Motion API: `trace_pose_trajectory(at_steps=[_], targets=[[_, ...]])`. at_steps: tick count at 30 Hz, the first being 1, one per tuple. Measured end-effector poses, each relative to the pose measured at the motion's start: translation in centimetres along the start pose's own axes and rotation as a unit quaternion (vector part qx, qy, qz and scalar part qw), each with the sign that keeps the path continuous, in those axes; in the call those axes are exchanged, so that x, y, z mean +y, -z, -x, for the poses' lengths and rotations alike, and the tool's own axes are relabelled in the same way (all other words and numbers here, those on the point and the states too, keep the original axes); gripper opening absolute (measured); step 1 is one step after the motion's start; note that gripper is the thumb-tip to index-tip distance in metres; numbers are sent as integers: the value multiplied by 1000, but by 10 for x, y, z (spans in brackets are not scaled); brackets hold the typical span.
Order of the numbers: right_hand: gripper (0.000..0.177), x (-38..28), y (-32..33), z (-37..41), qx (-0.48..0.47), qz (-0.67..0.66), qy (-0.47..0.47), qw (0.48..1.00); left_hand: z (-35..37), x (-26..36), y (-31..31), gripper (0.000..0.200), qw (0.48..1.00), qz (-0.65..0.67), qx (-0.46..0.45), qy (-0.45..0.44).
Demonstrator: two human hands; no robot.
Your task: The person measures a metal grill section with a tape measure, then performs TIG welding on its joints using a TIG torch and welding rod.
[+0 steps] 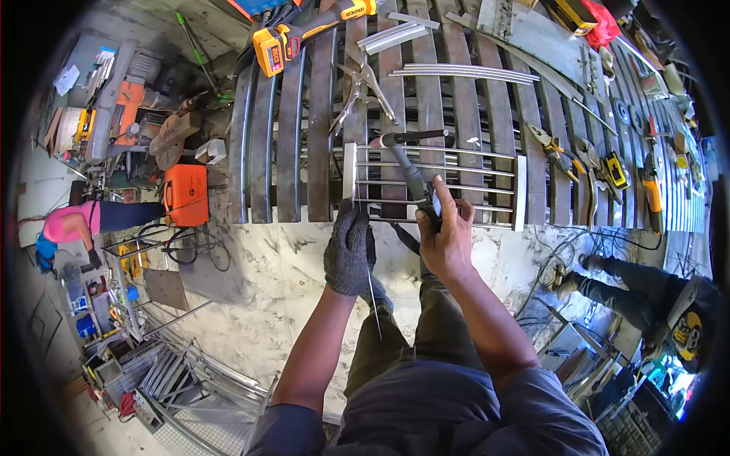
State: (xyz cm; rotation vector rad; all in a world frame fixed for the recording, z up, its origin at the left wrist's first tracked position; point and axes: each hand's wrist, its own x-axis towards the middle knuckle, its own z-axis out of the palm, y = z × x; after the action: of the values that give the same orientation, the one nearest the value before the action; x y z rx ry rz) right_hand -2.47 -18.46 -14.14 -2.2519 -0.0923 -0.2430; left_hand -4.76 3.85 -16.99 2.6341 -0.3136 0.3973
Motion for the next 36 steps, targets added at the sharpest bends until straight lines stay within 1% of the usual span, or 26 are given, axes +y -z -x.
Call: trace_pose_trajectory(at_steps=[2,5,8,12,18,20,23,26,27,30,36], targets=[[73,0,1,-4,-13,-21,0,1000,-2,2,0,42,1000,-8,21,3],[72,1,-2,-16,1,-39,9,999,-7,5,-2,39,999,-9,40,9],[68,-5,-1,-22,-14,-85,-33,996,-10,8,0,37,999,1,42,18],[68,-6,-4,-22,-32,-77,-39,996,-7,7,1,39,999,8,29,20],[68,-9,-10,-23,-34,-47,-38,998,-9,6,-1,44,998,21,62,2],[68,-11,-10,-24,-33,-29,-39,998,-9,6,-1,43,998,31,60,10],[68,-6,-14,-23,-29,-26,-13,999,-8,3,-4,42,998,28,61,12],[68,-6,-13,-22,-58,-27,-40,997,-7,5,-5,41,998,22,59,22],[68,-6,-15,-23,-29,-10,-8,999,-8,6,-6,41,998,20,61,25],[68,-5,-18,-24,-12,-12,11,1000,-8,7,-5,41,998,9,60,23],[71,-9,-14,-26,-48,-28,-21,998,-6,3,-6,41,997,20,68,13]])
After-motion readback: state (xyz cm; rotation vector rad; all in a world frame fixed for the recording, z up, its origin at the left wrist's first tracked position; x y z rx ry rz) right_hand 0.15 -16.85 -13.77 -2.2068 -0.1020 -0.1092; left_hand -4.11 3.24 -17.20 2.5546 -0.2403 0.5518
